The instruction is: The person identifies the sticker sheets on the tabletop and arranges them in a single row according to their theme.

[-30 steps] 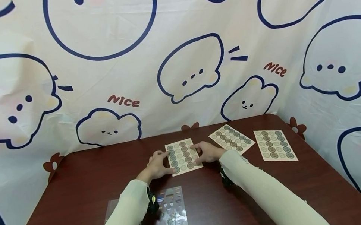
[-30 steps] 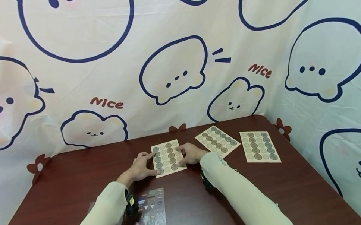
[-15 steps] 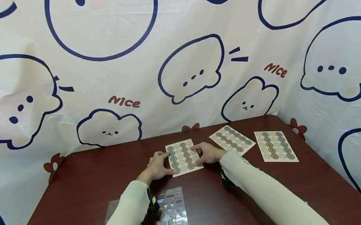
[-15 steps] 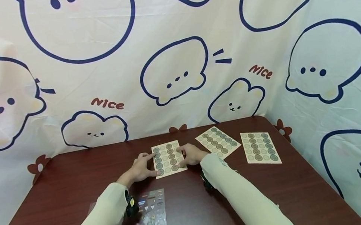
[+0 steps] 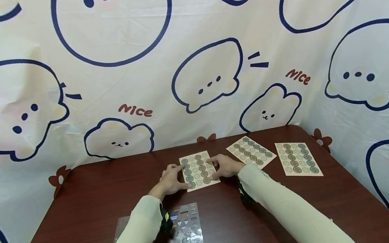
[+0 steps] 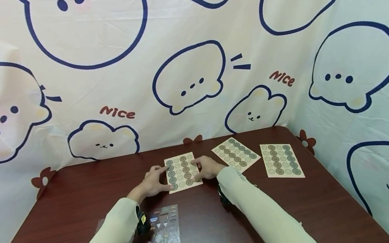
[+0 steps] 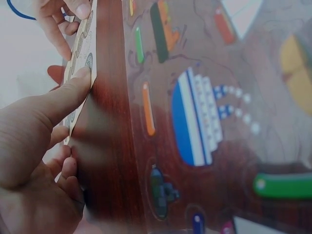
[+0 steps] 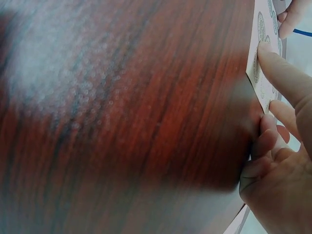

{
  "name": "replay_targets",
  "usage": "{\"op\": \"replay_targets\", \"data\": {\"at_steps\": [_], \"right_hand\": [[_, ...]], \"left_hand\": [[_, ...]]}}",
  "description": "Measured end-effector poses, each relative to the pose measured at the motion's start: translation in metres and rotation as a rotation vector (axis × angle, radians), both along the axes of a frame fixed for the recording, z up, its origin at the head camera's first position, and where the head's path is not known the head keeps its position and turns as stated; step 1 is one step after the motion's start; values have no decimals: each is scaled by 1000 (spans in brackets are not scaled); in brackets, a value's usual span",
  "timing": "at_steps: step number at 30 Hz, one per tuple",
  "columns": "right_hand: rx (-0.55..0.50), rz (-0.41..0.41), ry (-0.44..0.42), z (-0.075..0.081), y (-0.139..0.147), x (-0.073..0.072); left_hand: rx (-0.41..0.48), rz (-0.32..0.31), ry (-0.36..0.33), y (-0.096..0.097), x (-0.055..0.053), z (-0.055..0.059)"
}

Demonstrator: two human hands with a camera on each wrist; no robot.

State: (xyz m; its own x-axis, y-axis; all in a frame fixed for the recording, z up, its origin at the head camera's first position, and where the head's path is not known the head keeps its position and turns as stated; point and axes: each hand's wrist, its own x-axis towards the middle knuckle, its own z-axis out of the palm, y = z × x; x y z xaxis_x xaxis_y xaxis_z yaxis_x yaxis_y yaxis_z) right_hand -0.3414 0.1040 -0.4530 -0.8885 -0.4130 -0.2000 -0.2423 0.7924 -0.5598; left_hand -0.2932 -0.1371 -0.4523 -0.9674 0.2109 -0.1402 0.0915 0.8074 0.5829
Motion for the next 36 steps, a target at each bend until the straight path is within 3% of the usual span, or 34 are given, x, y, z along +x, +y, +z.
{"op": "replay_targets", "data": {"at_steps": [16,25,36], "right_hand": [[-13,5,14,-5,2,-3],[35,76,2,1,3,-5],[2,47,-6,0,2,-2]], "left_hand": [[-1,4,-2,1,0,-2],[-2,-21,-12,0,-1,2],[2,-28,-16,-2,-1,-1]]}}
